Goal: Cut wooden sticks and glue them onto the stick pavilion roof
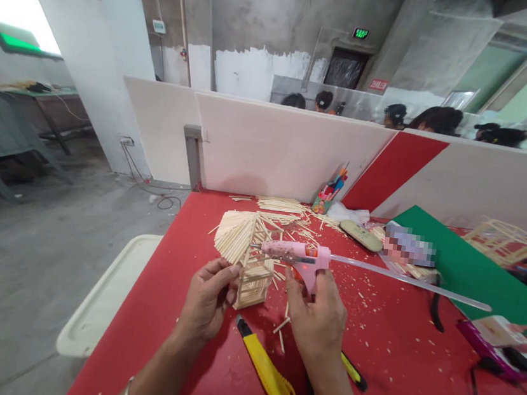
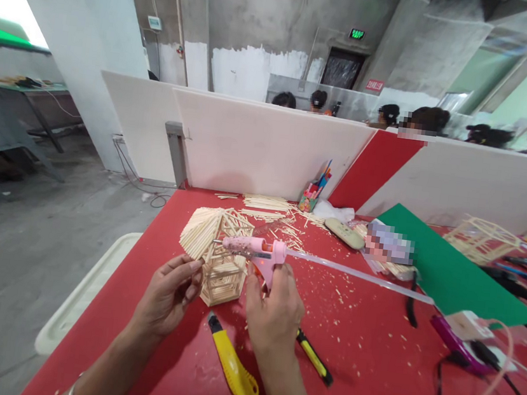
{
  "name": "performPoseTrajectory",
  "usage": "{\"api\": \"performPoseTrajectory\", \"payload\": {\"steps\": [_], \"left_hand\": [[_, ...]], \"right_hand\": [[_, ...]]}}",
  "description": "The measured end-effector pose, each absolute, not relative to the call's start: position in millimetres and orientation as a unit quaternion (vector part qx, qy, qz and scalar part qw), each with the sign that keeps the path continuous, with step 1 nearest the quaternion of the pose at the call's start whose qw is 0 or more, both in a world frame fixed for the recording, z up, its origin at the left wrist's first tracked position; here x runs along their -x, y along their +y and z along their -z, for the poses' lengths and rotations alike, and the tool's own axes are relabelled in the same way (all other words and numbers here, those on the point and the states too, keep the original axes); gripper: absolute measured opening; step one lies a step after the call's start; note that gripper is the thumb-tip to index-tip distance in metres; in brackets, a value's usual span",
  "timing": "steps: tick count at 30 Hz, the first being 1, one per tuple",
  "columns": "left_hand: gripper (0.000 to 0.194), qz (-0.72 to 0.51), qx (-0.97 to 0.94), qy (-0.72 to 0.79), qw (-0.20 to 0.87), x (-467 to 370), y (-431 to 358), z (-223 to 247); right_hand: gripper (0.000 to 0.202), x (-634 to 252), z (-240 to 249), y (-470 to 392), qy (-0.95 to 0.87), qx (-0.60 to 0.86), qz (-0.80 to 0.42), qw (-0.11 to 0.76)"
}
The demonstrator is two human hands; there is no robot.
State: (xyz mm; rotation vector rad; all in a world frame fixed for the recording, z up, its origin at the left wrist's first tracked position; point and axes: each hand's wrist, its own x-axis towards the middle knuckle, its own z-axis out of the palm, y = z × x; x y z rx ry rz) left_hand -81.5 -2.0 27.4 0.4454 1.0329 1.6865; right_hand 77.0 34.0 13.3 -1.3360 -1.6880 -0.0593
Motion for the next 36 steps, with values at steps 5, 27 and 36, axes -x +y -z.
{"api": "performPoseTrajectory", "payload": {"steps": [5, 27, 36], "left_hand": [[0.025, -0.704, -0.204, 0.429, 0.528, 81, -1, -29], [0.024, -0.706, -0.198, 0.428, 0.529, 80, 0, -30], [0.023, -0.704, -0.185, 0.424, 0.538, 81, 0, -28]], "right_hand": [[0.037, -77, -12, 35, -0.687, 0.548, 0.026, 0.476], [0.033, -73, -17, 43, -0.685, 0.543, 0.067, 0.481], [0.038, -72, -20, 46, -0.686, 0.547, 0.047, 0.478]]}}
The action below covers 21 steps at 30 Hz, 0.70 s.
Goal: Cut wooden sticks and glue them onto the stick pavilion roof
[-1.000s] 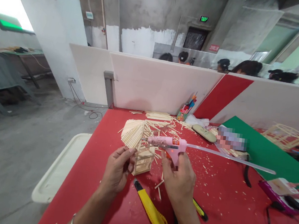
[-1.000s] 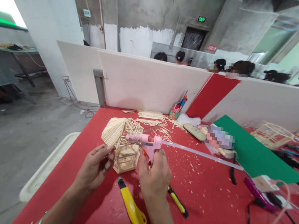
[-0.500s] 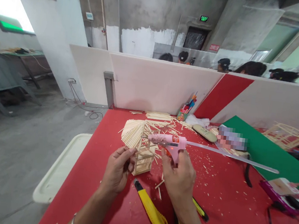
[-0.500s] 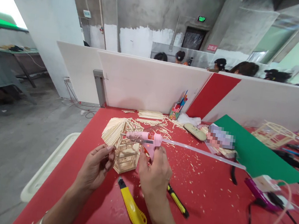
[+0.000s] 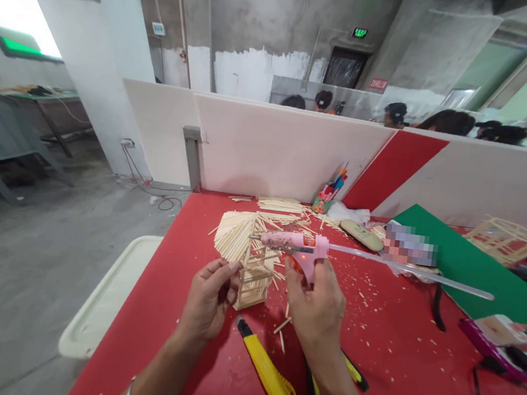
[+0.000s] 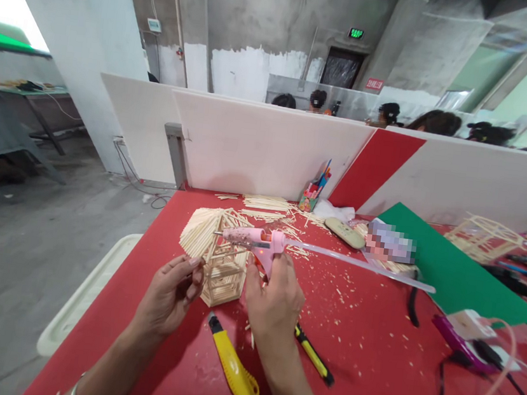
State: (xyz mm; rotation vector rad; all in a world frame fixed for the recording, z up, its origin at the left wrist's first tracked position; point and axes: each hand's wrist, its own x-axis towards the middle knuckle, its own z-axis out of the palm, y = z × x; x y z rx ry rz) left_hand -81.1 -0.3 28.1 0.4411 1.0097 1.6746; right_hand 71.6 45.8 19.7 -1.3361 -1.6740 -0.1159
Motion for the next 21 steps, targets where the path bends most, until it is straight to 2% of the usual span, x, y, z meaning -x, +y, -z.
{"api": "performPoseTrajectory", "payload": {"steps": [15, 21], "left_hand": [[0.014, -0.709, -0.203, 0.396, 0.547, 81, -2, -28], [0.011, -0.699, -0.206, 0.417, 0.543, 78, -1, -28]], "right_hand": [[0.031, -82, -15, 31, -0.688, 0.546, 0.001, 0.477], [0.031, -82, -12, 27, -0.696, 0.537, 0.029, 0.476]]}}
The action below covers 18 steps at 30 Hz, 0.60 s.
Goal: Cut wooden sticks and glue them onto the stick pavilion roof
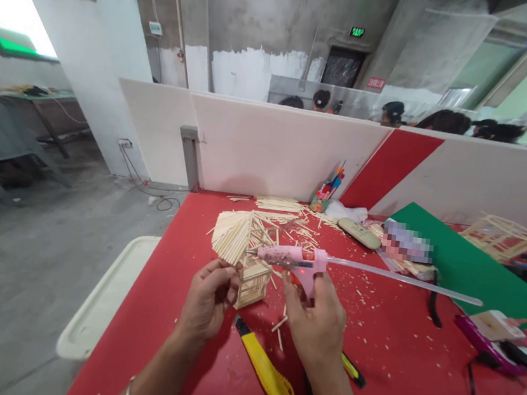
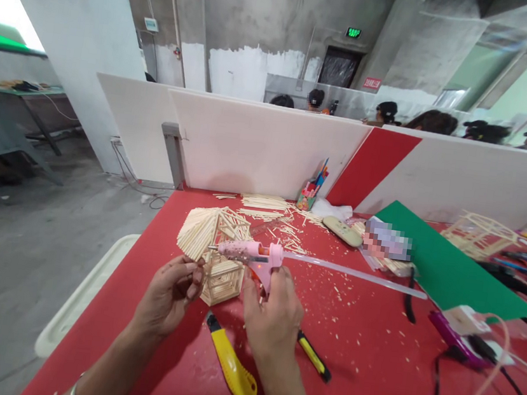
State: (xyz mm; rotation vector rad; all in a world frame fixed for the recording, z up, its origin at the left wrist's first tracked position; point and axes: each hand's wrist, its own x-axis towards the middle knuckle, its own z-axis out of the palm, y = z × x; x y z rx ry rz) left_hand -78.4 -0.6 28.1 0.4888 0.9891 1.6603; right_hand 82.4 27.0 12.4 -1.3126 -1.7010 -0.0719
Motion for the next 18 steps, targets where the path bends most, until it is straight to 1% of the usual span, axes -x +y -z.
{"api": "performPoseTrajectory", "payload": {"steps": [7, 13, 15, 18], "left_hand": [[0.015, -0.705, -0.206, 0.415, 0.537, 77.5, -0.8, -28.0], [0.016, -0.704, -0.210, 0.413, 0.538, 78.1, -1.1, -27.8], [0.016, -0.704, -0.213, 0.413, 0.537, 77.9, -1.2, -27.7], [0.017, -0.706, -0.225, 0.417, 0.527, 76.8, -1.1, -26.0]], "right_hand": [[0.036, -79.6, -8.8, 27.1, -0.703, 0.534, 0.044, 0.469], [0.035, -79.7, -10.6, 24.1, -0.703, 0.532, 0.031, 0.472], [0.035, -80.5, -11.4, 22.1, -0.699, 0.534, 0.017, 0.475], [0.034, -83.0, -10.0, 18.5, -0.686, 0.557, -0.038, 0.467]]}}
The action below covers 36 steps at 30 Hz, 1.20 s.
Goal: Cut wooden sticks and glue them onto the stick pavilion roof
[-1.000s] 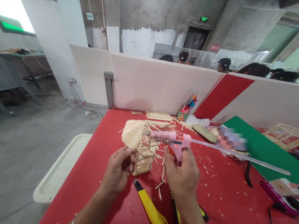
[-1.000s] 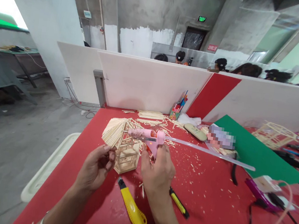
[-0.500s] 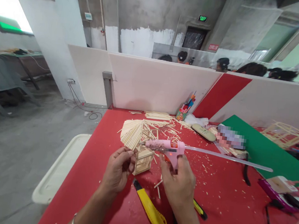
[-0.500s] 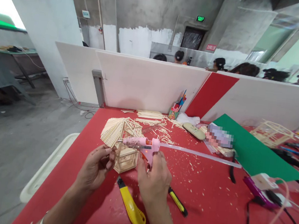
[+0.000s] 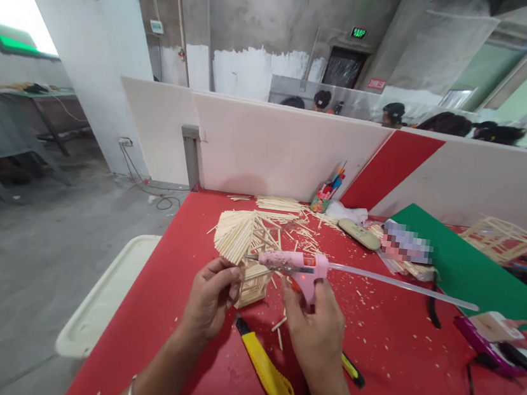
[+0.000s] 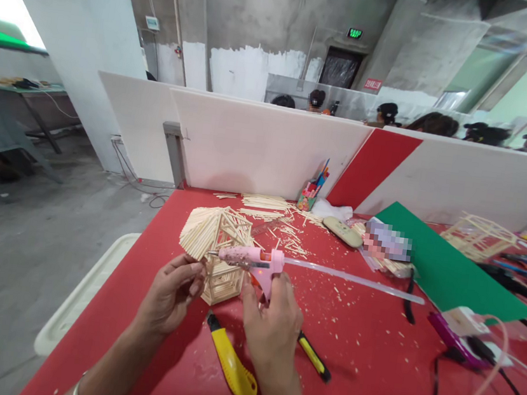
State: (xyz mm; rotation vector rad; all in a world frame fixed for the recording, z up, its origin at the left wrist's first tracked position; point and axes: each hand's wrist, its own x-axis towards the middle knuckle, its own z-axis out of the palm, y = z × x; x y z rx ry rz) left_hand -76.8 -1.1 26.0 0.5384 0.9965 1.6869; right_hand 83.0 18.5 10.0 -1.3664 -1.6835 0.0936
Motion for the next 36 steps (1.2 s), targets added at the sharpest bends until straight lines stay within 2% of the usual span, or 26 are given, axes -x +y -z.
{"api": "performPoseTrajectory", "payload": {"steps": [5, 17, 36], "left_hand": [[0.023, -0.706, -0.265, 0.450, 0.479, 75, 1, -18], [0.027, -0.701, -0.291, 0.473, 0.448, 77, 5, -11], [0.026, -0.710, -0.305, 0.458, 0.441, 76, 7, -5]], "right_hand": [[0.034, -87, -6, 15, -0.664, 0.577, -0.114, 0.461], [0.037, -68, -15, 28, -0.675, 0.560, -0.138, 0.461], [0.035, -66, -9, 27, -0.688, 0.580, -0.076, 0.431]]}}
